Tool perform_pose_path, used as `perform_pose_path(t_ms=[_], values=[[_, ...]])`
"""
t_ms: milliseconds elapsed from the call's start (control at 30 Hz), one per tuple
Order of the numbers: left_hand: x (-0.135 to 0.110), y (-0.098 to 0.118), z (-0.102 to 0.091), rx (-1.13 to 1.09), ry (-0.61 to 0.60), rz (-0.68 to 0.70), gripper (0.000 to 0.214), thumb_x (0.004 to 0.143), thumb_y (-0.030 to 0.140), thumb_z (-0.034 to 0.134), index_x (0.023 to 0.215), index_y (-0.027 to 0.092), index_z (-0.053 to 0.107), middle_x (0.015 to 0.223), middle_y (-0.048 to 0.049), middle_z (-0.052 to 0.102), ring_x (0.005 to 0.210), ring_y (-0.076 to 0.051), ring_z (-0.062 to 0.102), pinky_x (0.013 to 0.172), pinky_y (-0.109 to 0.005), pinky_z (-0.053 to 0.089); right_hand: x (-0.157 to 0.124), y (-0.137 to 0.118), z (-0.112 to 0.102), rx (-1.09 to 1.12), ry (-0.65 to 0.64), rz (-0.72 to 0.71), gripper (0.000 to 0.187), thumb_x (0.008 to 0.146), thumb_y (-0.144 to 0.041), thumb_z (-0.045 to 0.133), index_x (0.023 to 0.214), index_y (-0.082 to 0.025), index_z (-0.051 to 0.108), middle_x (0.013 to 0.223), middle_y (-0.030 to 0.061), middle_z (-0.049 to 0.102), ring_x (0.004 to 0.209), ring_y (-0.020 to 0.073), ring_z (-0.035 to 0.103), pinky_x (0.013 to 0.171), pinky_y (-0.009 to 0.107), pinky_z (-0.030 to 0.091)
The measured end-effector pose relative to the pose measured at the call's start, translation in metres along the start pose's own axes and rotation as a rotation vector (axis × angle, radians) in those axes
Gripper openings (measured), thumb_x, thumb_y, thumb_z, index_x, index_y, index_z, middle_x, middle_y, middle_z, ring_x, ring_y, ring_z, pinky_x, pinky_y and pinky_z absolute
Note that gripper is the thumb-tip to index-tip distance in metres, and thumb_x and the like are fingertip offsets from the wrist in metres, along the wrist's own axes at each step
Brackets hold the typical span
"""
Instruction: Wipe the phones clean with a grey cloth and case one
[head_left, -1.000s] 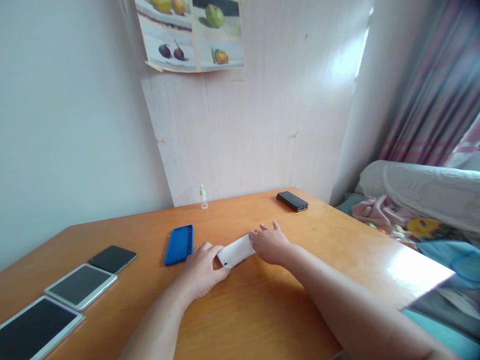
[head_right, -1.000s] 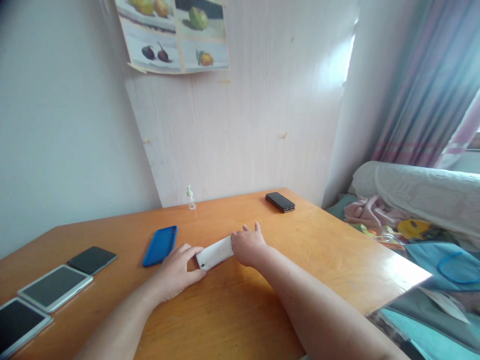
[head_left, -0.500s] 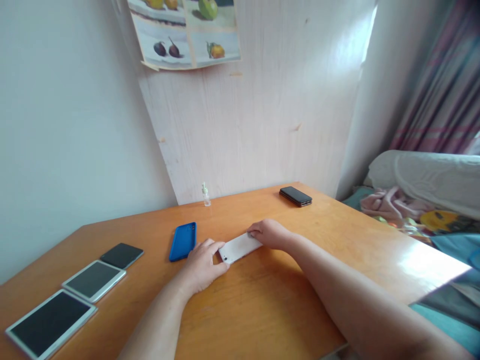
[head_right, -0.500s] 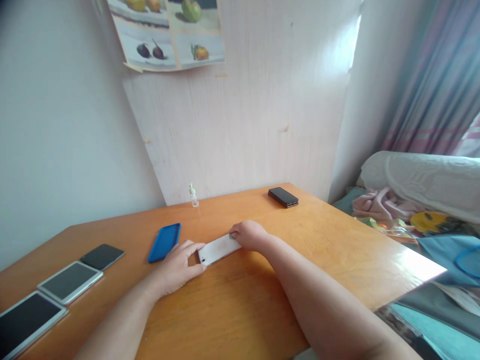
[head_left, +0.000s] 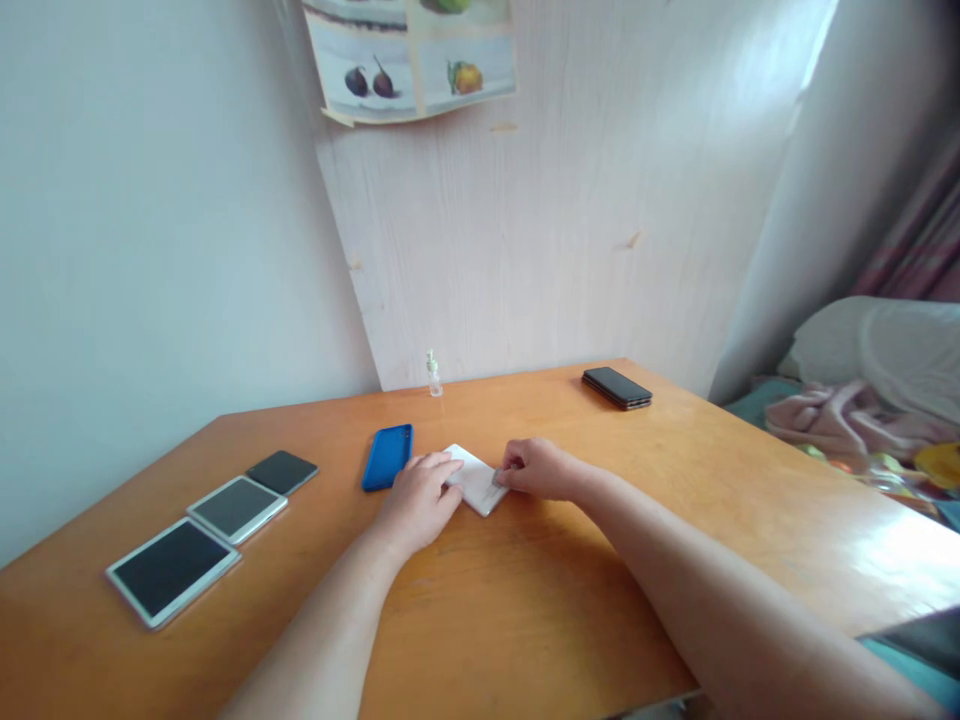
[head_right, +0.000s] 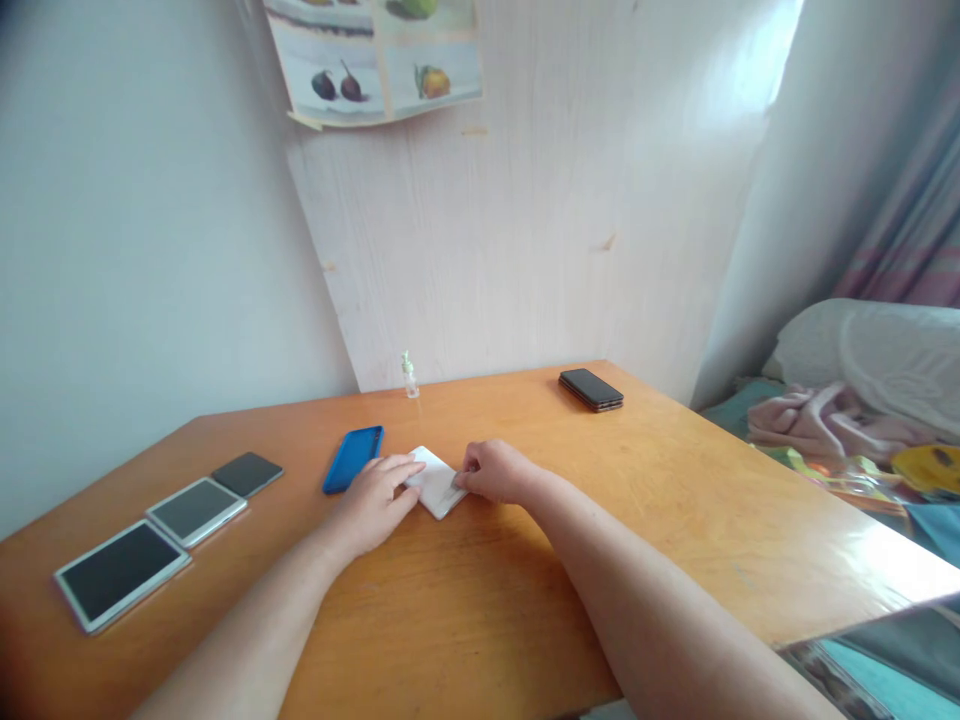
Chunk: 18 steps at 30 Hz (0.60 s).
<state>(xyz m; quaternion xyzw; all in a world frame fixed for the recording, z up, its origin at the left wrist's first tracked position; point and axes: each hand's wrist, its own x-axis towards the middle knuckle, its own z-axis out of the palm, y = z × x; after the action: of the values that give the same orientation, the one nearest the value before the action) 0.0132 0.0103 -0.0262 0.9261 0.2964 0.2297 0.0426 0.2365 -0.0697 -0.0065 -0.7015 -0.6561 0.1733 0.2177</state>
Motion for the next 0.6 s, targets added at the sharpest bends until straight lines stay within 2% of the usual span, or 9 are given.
perform_pose_path(t_ms=[133, 300, 467, 533, 600], values=[[0.000, 0.003, 0.004, 0.006, -0.019, -0.031, 0.036, 0.090, 0.037, 0.053, 0.121, 0.024, 0.066, 0.133, -0.0079, 0.060, 0.123, -0.025, 0.053, 0.106, -0.038, 0.041, -0.006, -0.011, 0.008, -0.011, 0.012, -0.025, 0.015, 0.079, -0.032, 0.063, 0.084, -0.019, 0.065, 0.079, 0.0013, 0.067, 0.068, 0.0130, 0.055, 0.056, 0.023, 0.033], [-0.001, 0.006, 0.003, -0.021, -0.036, -0.055, 0.035, 0.089, 0.037, 0.055, 0.120, 0.026, 0.066, 0.132, -0.0063, 0.061, 0.123, -0.026, 0.053, 0.106, -0.038, 0.040, -0.016, -0.026, 0.016, 0.040, -0.067, -0.191, 0.015, 0.079, -0.036, 0.064, 0.085, -0.023, 0.066, 0.075, -0.0020, 0.067, 0.066, 0.0121, 0.055, 0.058, 0.022, 0.033], [-0.002, 0.013, 0.000, -0.024, -0.071, -0.099, 0.039, 0.087, 0.042, 0.058, 0.123, 0.028, 0.065, 0.136, -0.0055, 0.057, 0.124, -0.028, 0.051, 0.106, -0.041, 0.040, -0.004, -0.009, 0.005, -0.069, 0.071, 0.028, 0.012, 0.080, -0.031, 0.061, 0.078, -0.019, 0.064, 0.075, 0.0015, 0.067, 0.067, 0.0137, 0.056, 0.058, 0.024, 0.032], [-0.002, 0.016, -0.001, -0.030, -0.078, -0.111, 0.039, 0.087, 0.043, 0.057, 0.121, 0.028, 0.066, 0.137, -0.0062, 0.057, 0.124, -0.029, 0.050, 0.105, -0.042, 0.040, -0.003, -0.009, 0.005, -0.080, 0.068, 0.035, 0.013, 0.080, -0.031, 0.060, 0.079, -0.019, 0.064, 0.074, 0.0018, 0.067, 0.066, 0.0138, 0.056, 0.057, 0.024, 0.032], [-0.002, 0.018, -0.002, -0.043, -0.079, -0.109, 0.036, 0.088, 0.042, 0.056, 0.118, 0.027, 0.068, 0.136, -0.0066, 0.057, 0.123, -0.029, 0.051, 0.105, -0.041, 0.040, -0.006, -0.013, 0.008, -0.063, 0.019, -0.031, 0.014, 0.081, -0.032, 0.060, 0.080, -0.020, 0.065, 0.072, 0.0007, 0.067, 0.065, 0.0133, 0.055, 0.056, 0.023, 0.032]])
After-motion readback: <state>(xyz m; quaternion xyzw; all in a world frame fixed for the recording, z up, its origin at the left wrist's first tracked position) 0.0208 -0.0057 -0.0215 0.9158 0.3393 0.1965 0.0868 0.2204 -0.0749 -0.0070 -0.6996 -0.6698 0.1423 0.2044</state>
